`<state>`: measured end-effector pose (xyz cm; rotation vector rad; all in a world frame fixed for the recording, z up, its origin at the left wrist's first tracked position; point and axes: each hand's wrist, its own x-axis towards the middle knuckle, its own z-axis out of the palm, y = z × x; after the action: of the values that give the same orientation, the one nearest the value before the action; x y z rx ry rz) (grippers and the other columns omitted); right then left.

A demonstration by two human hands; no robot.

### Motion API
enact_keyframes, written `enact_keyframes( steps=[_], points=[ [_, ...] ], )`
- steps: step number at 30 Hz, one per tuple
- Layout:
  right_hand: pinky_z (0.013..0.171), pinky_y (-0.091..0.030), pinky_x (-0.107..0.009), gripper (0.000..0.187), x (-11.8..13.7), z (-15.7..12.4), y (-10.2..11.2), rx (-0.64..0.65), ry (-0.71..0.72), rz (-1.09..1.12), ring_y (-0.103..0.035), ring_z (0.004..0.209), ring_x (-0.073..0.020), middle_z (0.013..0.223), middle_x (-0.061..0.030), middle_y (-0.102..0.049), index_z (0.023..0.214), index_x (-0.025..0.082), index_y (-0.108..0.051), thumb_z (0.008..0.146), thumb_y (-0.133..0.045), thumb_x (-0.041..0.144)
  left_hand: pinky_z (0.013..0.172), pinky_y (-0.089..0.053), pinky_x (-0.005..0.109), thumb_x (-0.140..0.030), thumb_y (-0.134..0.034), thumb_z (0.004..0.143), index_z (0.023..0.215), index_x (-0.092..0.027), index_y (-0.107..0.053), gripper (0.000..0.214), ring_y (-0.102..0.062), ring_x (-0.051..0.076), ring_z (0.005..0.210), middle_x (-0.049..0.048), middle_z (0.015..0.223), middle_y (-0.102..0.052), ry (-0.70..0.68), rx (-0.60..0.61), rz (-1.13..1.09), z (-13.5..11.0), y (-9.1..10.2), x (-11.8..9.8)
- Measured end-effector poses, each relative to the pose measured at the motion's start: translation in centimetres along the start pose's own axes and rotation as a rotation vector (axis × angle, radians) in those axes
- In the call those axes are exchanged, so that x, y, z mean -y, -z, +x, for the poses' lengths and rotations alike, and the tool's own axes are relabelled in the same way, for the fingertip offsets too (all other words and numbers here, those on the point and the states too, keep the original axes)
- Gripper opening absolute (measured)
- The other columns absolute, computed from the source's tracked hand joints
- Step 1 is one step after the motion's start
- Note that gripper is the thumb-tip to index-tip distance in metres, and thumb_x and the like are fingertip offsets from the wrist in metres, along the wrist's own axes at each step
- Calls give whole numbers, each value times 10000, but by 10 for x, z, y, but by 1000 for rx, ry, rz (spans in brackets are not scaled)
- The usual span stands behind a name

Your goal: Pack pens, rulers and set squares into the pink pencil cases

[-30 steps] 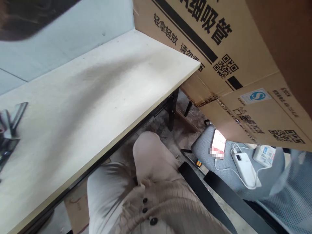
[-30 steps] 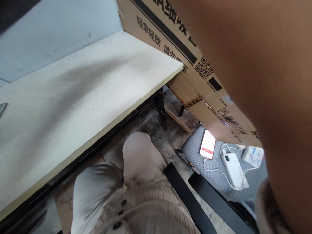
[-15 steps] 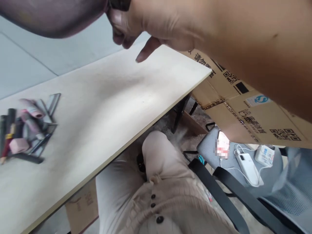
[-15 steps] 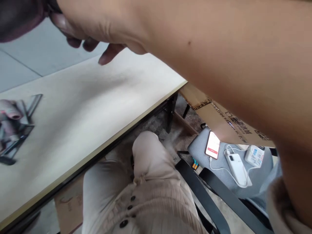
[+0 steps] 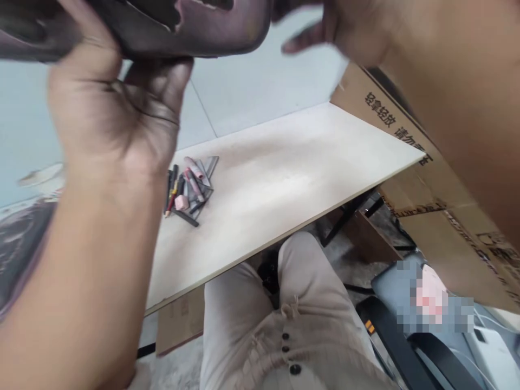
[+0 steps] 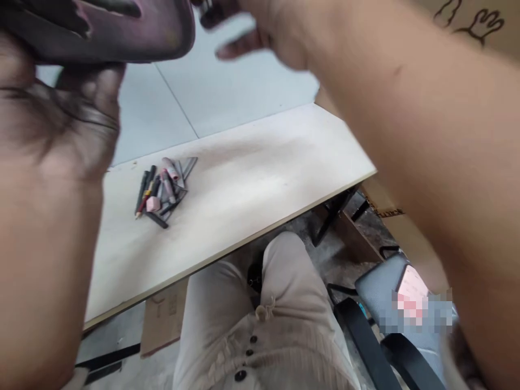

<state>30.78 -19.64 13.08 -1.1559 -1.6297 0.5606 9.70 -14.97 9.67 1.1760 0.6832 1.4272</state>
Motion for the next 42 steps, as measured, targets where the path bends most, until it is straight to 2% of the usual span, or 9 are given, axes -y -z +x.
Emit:
enact_keyframes(
  steps=[3,9,17,20,28,32,35,38,42],
  points=[
    [699,-524,-316,51,-32,-6,-26,11,-67,300,-591,799,-86,741,77,-516,874,162,-445,824,-453,161,932,-470,273,-352,-309,944,1163,-111,-438,350,-522,142,1126,25,1152,-555,-5,156,-229,-3,-6,11],
    [741,-501,-353,88,-96,-31,-41,97,-230,537,-562,800,-112,764,27,-559,799,195,-471,777,-556,194,926,-482,323,-343,-391,910,1061,-187,-512,249,-589,174,1056,48,1012,-640,199,-20,-238,1,0,51],
    [657,-489,-300,203,-134,-66,-63,17,-378,817,-575,784,-133,756,5,-594,753,188,-534,653,-681,287,896,-498,333,-304,-460,882,947,-160,-540,177,-655,155,875,40,843,-657,401,-29,-354,-13,-45,103],
    [657,-495,-305,230,-146,-70,-59,-21,-390,738,-575,778,-140,790,-22,-615,770,180,-562,650,-690,329,900,-493,348,-297,-468,877,900,-161,-534,153,-660,158,852,28,813,-651,434,-9,-388,-12,-48,115],
    [769,-470,-350,325,-148,-63,5,-140,-278,561,-552,824,-146,873,-13,-587,858,217,-537,747,-562,521,852,-493,430,-333,-609,785,943,-199,-498,235,-658,179,809,15,795,-628,479,160,-135,3,-19,121],
    [814,-419,-341,329,-129,-64,-7,-44,-127,198,-522,869,-164,901,-14,-563,880,207,-505,709,-624,461,787,-513,437,-513,-647,689,1042,-196,-482,502,-638,208,816,64,880,-625,461,210,-43,-1,-37,126],
    [847,-386,-345,290,-125,-66,-20,2,-61,-17,-508,916,-178,938,-23,-551,896,202,-489,721,-607,399,738,-526,410,-469,-731,610,1129,-220,-416,656,-628,206,826,83,974,-623,425,159,99,-4,-51,132],
    [796,-401,-328,239,-142,-66,-18,-46,-106,-86,-518,863,-169,909,-22,-555,898,202,-477,748,-551,373,706,-530,384,-426,-727,626,1159,-237,-394,657,-631,189,789,78,994,-625,425,128,136,-2,-53,138],
    [683,-418,-305,212,-187,-66,1,-230,-321,-163,-516,718,-155,787,-12,-553,855,197,-479,748,-516,376,673,-531,323,-367,-588,757,1061,-197,-499,360,-627,153,710,64,910,-646,469,113,80,8,-40,146]
  ],
)
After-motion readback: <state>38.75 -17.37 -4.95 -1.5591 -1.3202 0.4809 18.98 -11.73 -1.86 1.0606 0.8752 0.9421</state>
